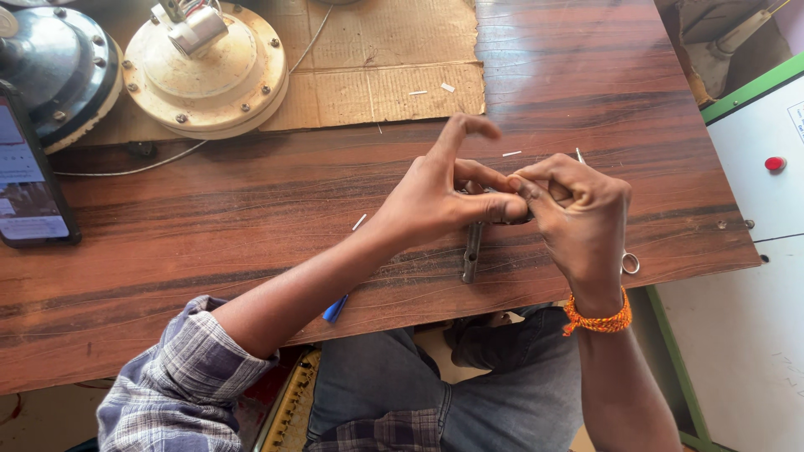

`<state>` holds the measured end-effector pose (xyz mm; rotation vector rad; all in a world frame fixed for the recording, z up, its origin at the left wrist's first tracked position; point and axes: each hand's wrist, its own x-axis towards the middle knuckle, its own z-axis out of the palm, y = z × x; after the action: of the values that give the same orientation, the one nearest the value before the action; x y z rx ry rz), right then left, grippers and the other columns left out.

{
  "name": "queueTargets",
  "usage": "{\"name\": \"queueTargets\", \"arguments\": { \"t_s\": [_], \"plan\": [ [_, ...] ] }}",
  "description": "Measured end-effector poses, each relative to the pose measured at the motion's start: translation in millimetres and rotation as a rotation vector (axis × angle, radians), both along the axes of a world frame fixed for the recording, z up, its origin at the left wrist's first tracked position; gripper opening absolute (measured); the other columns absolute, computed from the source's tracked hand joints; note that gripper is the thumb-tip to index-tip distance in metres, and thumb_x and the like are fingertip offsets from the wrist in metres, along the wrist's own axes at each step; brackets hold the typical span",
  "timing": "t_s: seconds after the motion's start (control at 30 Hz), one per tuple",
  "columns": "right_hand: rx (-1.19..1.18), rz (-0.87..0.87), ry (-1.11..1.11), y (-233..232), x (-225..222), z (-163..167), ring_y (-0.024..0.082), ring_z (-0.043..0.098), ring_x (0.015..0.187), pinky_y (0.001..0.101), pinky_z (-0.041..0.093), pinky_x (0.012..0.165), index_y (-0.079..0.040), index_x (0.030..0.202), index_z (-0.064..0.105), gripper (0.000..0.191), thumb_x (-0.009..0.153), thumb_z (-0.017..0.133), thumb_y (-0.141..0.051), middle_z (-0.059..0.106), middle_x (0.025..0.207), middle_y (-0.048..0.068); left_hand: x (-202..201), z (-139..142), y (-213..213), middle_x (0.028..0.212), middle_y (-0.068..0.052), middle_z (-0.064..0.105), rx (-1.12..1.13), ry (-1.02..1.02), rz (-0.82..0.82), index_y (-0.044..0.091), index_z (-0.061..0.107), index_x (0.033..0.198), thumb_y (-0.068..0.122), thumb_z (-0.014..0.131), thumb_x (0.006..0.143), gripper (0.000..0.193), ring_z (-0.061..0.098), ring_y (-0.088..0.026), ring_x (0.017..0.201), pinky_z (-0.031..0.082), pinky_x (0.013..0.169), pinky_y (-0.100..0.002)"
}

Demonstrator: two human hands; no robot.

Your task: The person uses a green screwdriver to adjust copper windings on a motor stator. They repeatedly probe and reposition the coils while holding the stator with the other hand. The stator is rotated and repositioned several times during the process.

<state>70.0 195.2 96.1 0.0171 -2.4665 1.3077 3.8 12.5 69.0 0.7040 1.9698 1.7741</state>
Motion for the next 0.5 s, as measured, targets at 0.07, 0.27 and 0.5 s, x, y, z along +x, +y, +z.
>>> {"name": "queueTargets", "arguments": {
  "t_s": [0.07,0.27,0.5],
  "plan": [
    [0.001,0.041,0.014,-0.3,-4.2,2.7,-0.003,0.062,0.068,0.0162,0.047,0.057,-0.002,0.098,0.076,0.004,0.096,0.074,0.001,0.074,0.078,-0.001,-3.2,3.3,7.0,0.103,-0.011,0.083,0.004,-0.002,0.048,0.018,0.032,0.149,0.030,0.084,0.083,0.084,0.078,-0.018,0.101,0.057,0.098,-0.041],
    [0.040,0.020,-0.054,2.5,-15.4,9.7,-0.003,0.050,0.058,0.0190,0.038,0.047,-0.004,0.096,0.077,0.004,0.094,0.077,-0.002,0.061,0.065,-0.005,-21.1,0.9,19.0,0.098,-0.013,0.082,0.020,-0.052,-0.011,0.017,0.022,0.157,0.015,0.081,0.083,0.095,0.078,-0.018,0.100,0.057,0.098,-0.039],
    [0.002,-0.015,-0.018,-11.1,18.4,3.8,-0.001,0.032,0.057,0.0220,0.024,0.048,-0.005,0.096,0.076,0.007,0.091,0.081,-0.005,0.048,0.066,-0.011,-43.8,-7.5,-12.9,0.117,-0.013,0.074,0.311,0.163,-0.418,0.015,0.006,0.167,-0.002,0.069,0.101,0.092,0.075,-0.016,0.104,0.064,0.092,-0.035]
  ]
}}
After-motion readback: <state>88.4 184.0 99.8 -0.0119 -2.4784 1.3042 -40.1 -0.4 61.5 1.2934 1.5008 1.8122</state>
